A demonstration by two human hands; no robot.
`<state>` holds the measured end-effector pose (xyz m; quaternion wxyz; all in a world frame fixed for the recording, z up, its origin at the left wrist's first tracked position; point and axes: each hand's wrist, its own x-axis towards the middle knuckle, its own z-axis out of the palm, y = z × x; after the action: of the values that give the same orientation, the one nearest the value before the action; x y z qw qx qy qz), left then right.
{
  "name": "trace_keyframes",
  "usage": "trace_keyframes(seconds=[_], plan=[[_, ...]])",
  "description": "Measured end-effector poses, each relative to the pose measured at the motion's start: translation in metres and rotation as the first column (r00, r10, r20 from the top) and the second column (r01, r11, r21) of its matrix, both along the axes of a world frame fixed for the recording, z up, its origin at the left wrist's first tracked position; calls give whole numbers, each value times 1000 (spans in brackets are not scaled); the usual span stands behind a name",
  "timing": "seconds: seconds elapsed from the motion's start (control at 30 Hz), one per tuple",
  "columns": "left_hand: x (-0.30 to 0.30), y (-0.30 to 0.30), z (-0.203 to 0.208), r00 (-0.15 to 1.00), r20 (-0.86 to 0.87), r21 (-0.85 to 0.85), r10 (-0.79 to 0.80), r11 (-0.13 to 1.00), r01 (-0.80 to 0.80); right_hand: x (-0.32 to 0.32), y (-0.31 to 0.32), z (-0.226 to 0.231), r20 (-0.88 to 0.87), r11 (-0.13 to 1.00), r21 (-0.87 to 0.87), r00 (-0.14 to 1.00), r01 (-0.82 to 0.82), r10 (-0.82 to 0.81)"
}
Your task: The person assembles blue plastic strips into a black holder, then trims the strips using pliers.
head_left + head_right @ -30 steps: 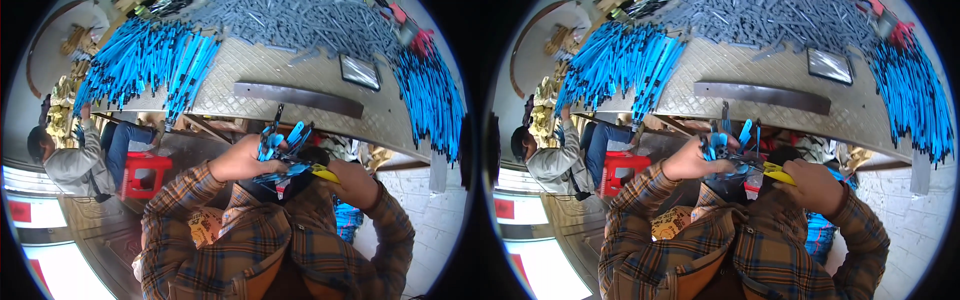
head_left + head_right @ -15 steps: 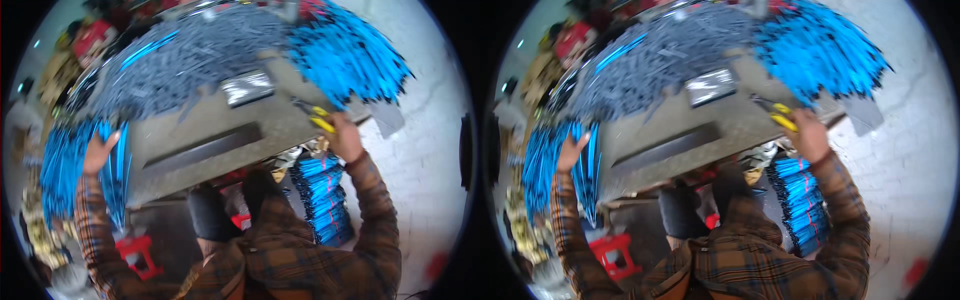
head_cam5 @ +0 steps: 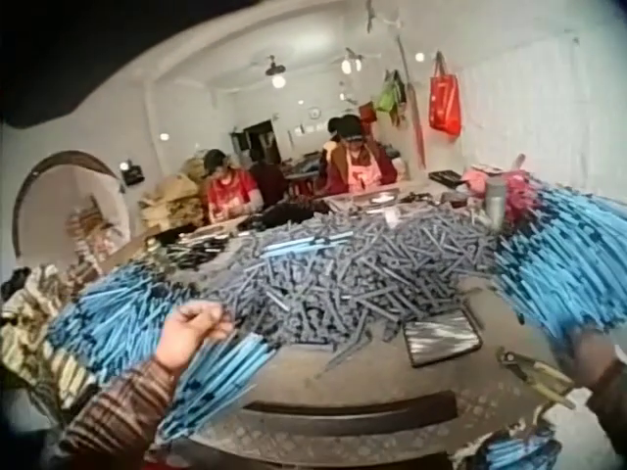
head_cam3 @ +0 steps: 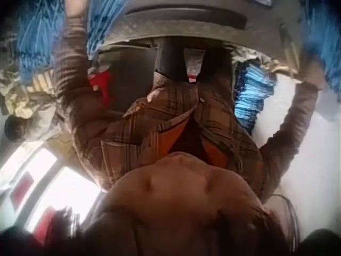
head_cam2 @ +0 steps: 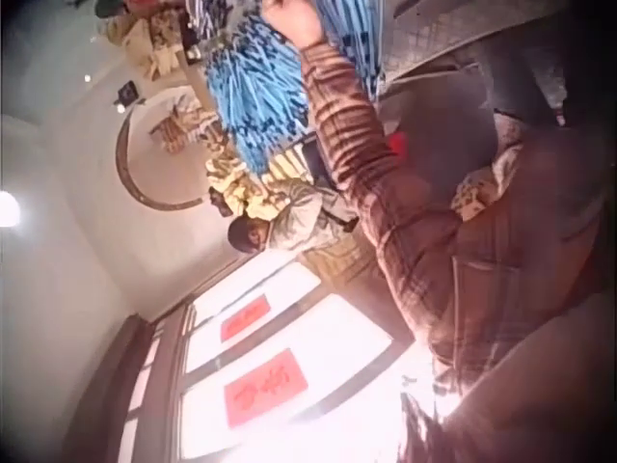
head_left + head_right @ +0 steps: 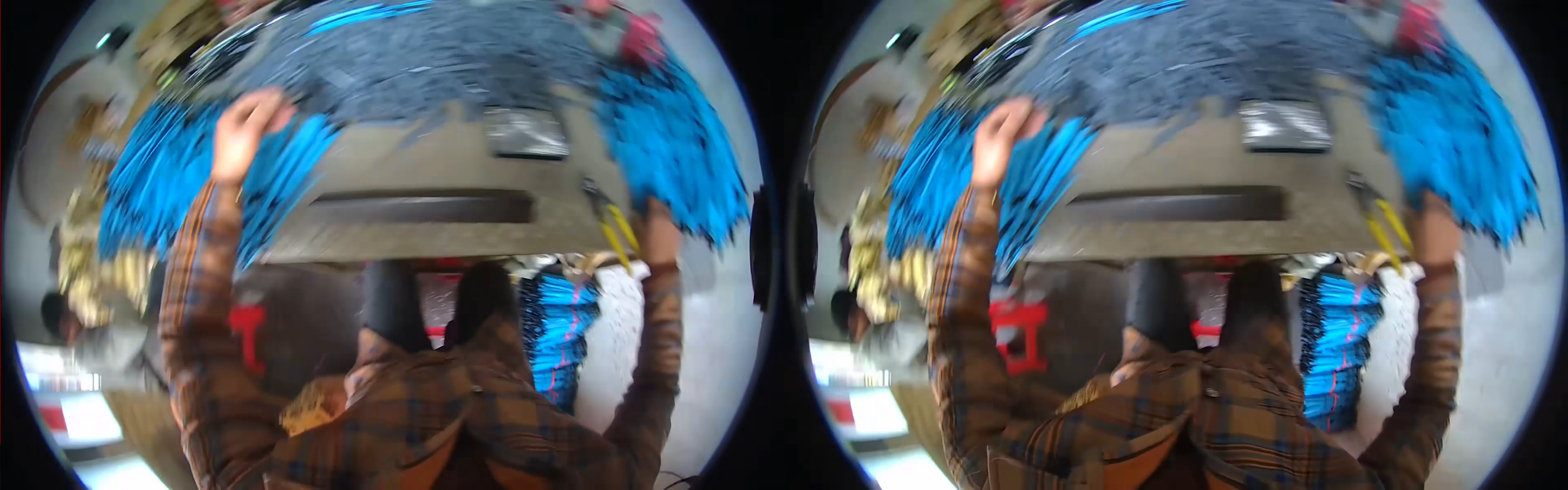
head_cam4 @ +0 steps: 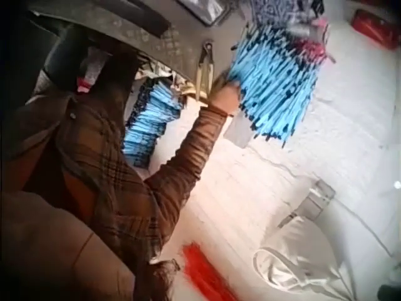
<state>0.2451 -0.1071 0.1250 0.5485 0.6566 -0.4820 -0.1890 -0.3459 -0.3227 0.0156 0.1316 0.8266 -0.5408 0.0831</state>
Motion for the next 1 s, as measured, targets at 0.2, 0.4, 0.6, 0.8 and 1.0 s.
trace_keyframes(seconds=[0.2, 0.4, 0.6, 0.8, 1.0], plan=[[39, 72, 42, 938, 342, 234, 54, 962, -141, -16, -45, -26, -50, 999, 36, 999, -15, 17], [9, 126, -10, 559, 829, 267, 17, 866, -423, -1, -50, -22, 400, 986, 18, 905, -167, 146], [-33, 136, -50, 453, 891, 285, -5, 784, -552, 45, 8, 23, 657, 970, -34, 726, -242, 204], [-14, 152, -71, 505, 852, 255, 138, 732, -632, 125, 100, 56, 678, 894, -129, 619, -430, 396], [-55, 133, -31, 77, 946, -254, 313, 870, -422, 134, 137, 61, 642, 875, -145, 628, -463, 439]])
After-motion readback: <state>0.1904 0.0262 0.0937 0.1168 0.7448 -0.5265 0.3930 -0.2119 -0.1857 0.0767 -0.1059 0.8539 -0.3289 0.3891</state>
